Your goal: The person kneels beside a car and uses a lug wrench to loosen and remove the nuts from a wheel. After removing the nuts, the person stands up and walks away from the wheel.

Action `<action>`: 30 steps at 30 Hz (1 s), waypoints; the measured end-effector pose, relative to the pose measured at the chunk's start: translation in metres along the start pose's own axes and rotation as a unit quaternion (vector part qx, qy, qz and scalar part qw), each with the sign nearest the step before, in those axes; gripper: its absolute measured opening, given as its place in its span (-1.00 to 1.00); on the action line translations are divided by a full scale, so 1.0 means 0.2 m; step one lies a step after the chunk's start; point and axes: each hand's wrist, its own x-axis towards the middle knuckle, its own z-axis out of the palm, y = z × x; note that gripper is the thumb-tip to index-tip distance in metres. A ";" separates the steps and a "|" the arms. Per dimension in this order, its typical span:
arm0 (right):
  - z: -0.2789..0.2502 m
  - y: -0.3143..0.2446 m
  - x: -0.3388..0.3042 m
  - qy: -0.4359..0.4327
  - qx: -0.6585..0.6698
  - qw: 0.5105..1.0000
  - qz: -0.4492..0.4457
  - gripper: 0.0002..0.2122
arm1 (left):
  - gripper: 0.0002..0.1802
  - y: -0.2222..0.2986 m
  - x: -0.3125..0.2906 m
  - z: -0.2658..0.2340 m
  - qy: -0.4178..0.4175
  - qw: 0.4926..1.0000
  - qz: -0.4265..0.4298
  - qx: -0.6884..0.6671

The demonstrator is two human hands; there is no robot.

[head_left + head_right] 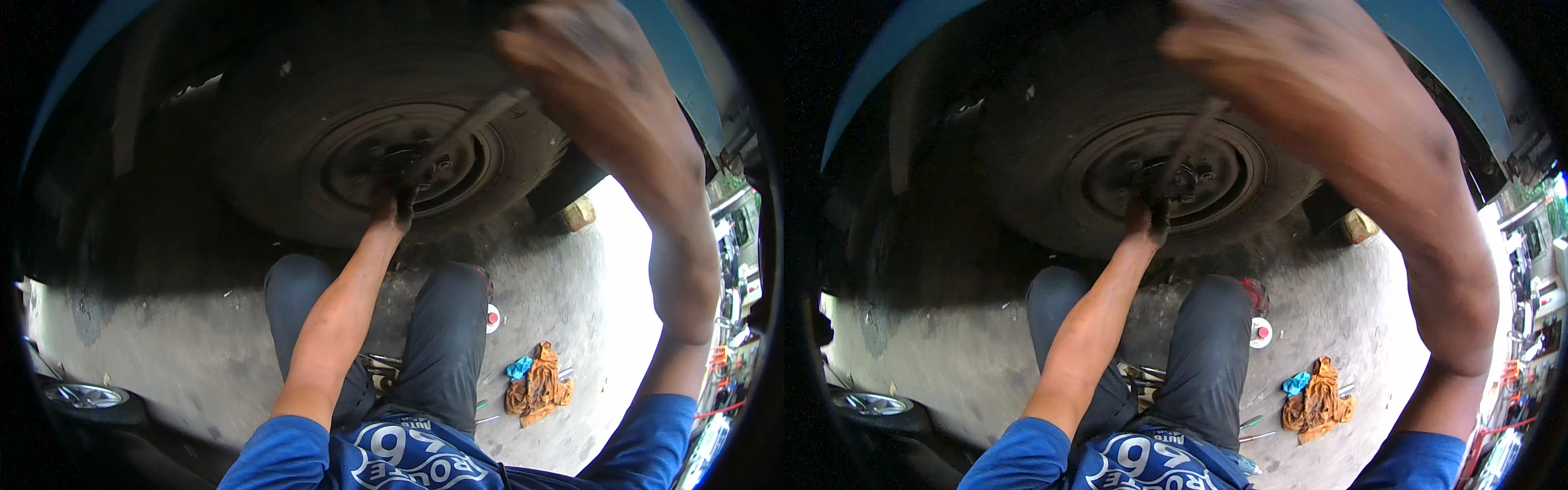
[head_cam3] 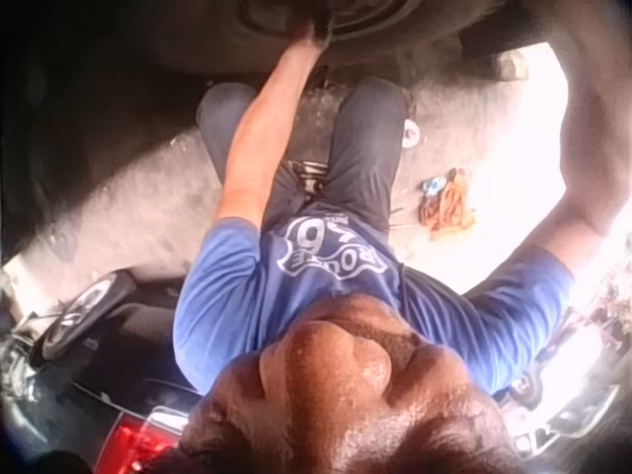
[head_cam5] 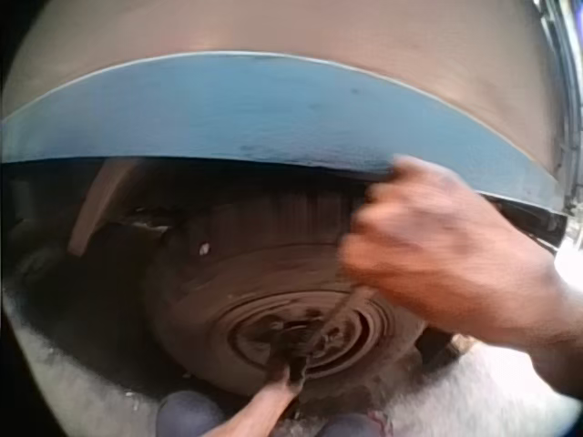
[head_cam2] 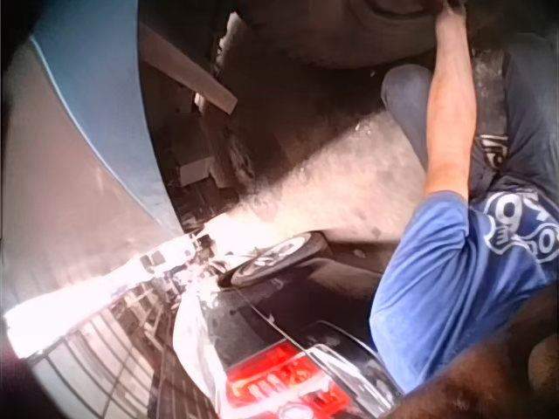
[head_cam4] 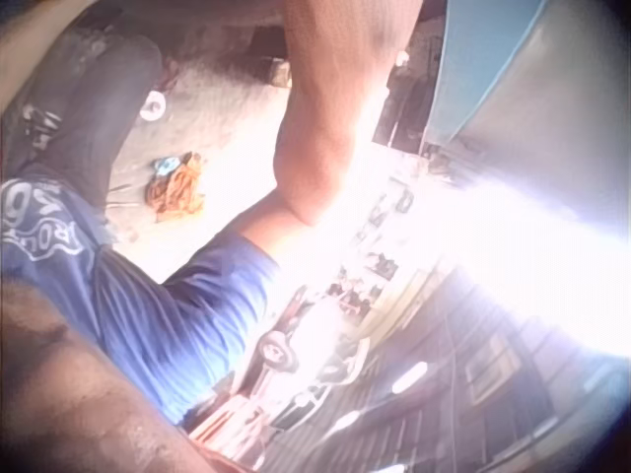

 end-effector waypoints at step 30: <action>1.52 -0.96 -1.37 0.072 0.125 0.840 0.523 -0.75 | -0.43 0.05 -0.03 0.01 0.026 0.665 0.281 0.692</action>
